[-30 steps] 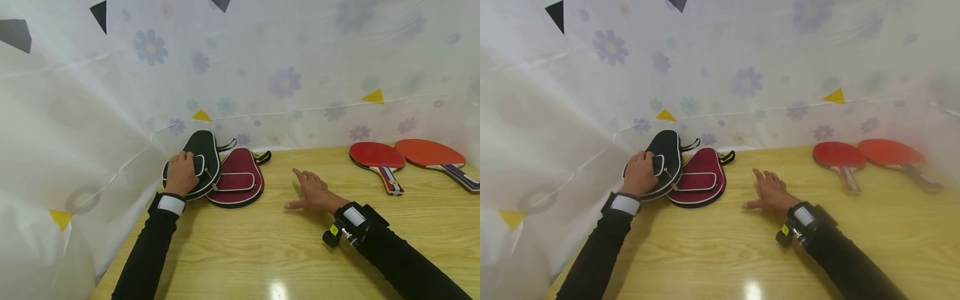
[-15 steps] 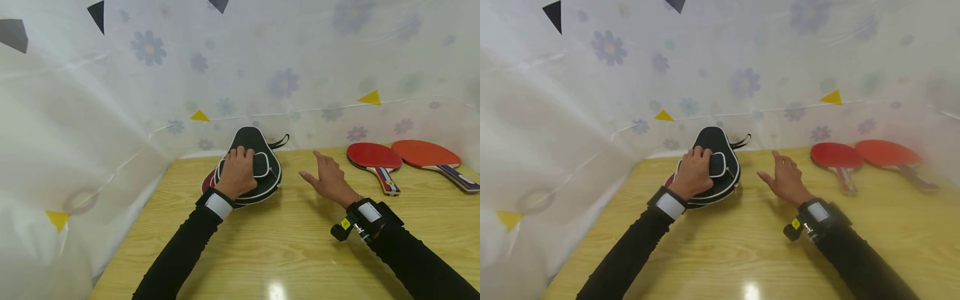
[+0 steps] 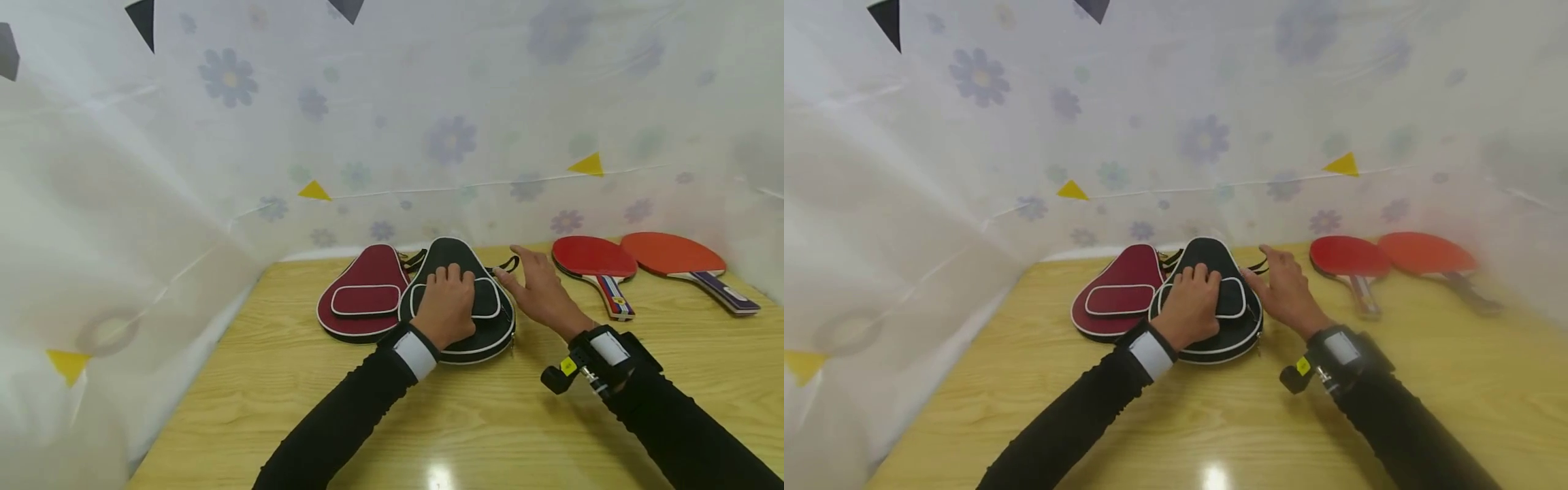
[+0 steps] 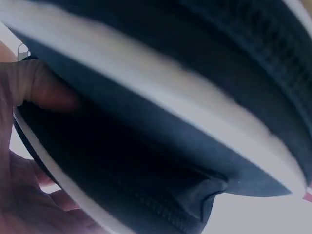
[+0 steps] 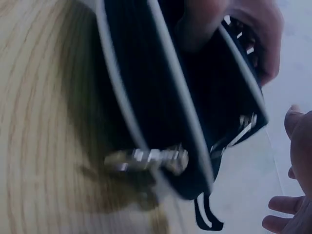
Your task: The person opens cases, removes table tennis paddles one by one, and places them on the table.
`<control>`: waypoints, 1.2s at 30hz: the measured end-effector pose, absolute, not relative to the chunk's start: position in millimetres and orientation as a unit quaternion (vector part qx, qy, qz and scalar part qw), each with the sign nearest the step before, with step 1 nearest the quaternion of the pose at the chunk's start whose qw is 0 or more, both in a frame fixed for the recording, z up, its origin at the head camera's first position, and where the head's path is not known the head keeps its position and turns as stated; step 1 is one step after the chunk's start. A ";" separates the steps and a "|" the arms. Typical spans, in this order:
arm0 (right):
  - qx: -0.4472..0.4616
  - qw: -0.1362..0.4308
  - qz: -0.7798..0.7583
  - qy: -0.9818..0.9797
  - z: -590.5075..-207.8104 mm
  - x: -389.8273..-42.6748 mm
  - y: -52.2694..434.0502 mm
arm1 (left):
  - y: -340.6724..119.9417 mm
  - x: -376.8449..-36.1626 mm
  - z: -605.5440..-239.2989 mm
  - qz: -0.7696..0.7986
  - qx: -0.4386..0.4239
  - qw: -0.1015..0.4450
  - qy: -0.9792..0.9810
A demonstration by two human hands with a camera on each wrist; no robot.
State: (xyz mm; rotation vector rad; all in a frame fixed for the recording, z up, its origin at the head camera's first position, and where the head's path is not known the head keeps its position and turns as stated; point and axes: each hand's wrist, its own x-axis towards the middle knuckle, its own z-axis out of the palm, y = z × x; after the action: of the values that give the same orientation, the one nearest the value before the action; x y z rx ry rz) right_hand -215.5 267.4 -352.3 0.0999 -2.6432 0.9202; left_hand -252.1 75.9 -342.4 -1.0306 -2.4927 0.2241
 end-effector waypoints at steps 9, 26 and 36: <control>0.076 0.146 0.312 -0.936 -362.4 -215.4 263.4 | 103.3 -241.3 -354.6 0.089 -0.361 0.229 -0.900; 0.121 0.153 0.260 -0.946 -370.9 -220.3 245.0 | 47.6 -280.2 -320.4 -0.039 -0.382 -0.055 -0.922; 0.142 0.122 0.174 -0.967 -372.5 -217.0 236.7 | -13.1 -308.7 -345.8 -0.073 -0.302 -0.128 -0.942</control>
State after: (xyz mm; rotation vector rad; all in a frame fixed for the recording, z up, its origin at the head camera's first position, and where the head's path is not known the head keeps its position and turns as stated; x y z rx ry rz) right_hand -217.0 236.7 -372.5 0.4144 -2.8216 0.5069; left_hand -308.7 -13.1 -345.8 -1.0341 -3.2265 -0.2511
